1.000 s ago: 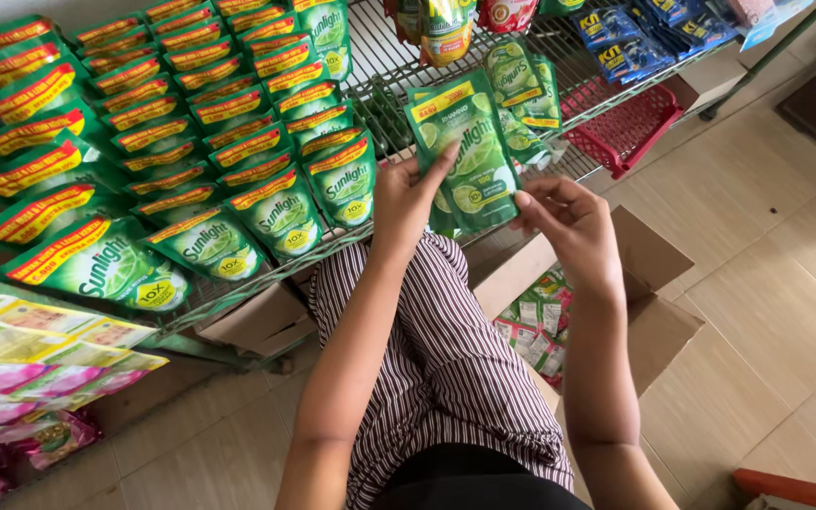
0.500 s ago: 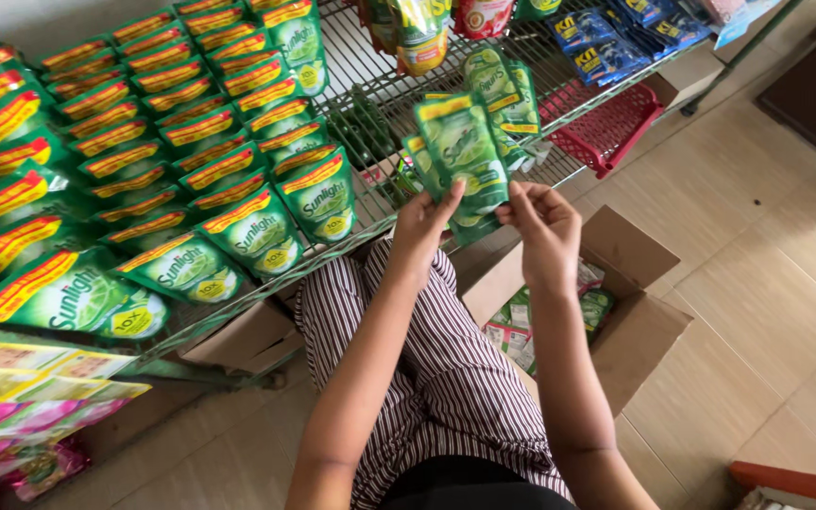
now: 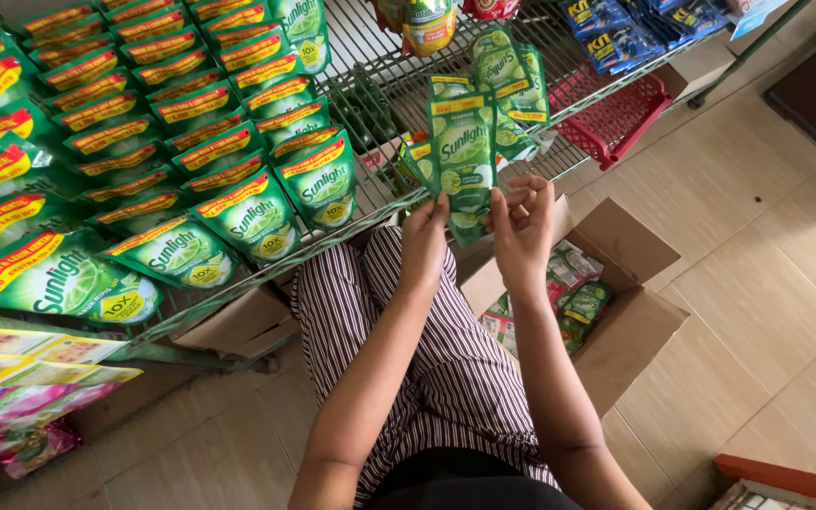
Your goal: The person sits on the floor and transfers packets of Sunlight dish soap from a cardboard box onto a metal wire shelf. They then transfer Rinso detergent packets from the same box into a pink plastic basket.
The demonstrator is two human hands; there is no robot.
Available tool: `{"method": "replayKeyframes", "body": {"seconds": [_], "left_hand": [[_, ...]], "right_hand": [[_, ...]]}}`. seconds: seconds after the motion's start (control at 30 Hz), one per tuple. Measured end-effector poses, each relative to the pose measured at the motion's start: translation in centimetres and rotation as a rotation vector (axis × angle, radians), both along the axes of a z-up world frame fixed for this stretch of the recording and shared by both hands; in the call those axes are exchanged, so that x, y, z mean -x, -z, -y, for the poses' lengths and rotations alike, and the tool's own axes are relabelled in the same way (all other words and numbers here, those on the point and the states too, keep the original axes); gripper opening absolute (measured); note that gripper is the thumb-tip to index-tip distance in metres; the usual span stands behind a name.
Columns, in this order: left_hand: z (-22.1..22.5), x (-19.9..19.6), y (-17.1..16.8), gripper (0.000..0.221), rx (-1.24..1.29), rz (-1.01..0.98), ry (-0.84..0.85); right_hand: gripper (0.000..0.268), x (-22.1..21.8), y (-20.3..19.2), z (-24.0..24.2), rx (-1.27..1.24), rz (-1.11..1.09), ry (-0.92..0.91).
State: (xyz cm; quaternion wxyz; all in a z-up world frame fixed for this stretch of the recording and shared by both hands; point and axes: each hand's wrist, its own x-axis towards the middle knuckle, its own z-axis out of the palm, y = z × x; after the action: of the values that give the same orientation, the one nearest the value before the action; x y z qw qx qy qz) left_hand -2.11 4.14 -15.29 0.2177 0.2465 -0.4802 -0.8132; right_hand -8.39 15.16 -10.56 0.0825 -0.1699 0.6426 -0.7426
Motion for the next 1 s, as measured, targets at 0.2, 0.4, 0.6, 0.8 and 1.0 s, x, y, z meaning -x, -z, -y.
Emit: {"method": "replayKeyframes", "body": {"seconds": [0.2, 0.4, 0.6, 0.8, 1.0], "left_hand": [[0.2, -0.5, -0.2, 0.044, 0.599, 0.101, -0.167], [0.5, -0.4, -0.3, 0.045, 0.555, 0.037, -0.139], [2.0, -0.9, -1.8, 0.032, 0.401, 0.090, 0.030], [1.4, -0.7, -2.2, 0.037, 0.513, 0.032, 0.008], [2.1, -0.6, -2.4, 0.037, 0.464, -0.017, -0.047]], "right_hand": [[0.028, 0.0, 0.5, -0.5, -0.005, -0.122, 0.010], [0.028, 0.3, 0.9, -1.3, 0.026, -0.127, -0.006], [0.016, 1.9, 0.2, -2.6, -0.032, 0.033, -0.154], [0.019, 3.9, 0.3, -2.2, 0.035, 0.096, -0.215], [0.021, 4.4, -0.2, -2.4, 0.086, 0.328, -0.239]]}}
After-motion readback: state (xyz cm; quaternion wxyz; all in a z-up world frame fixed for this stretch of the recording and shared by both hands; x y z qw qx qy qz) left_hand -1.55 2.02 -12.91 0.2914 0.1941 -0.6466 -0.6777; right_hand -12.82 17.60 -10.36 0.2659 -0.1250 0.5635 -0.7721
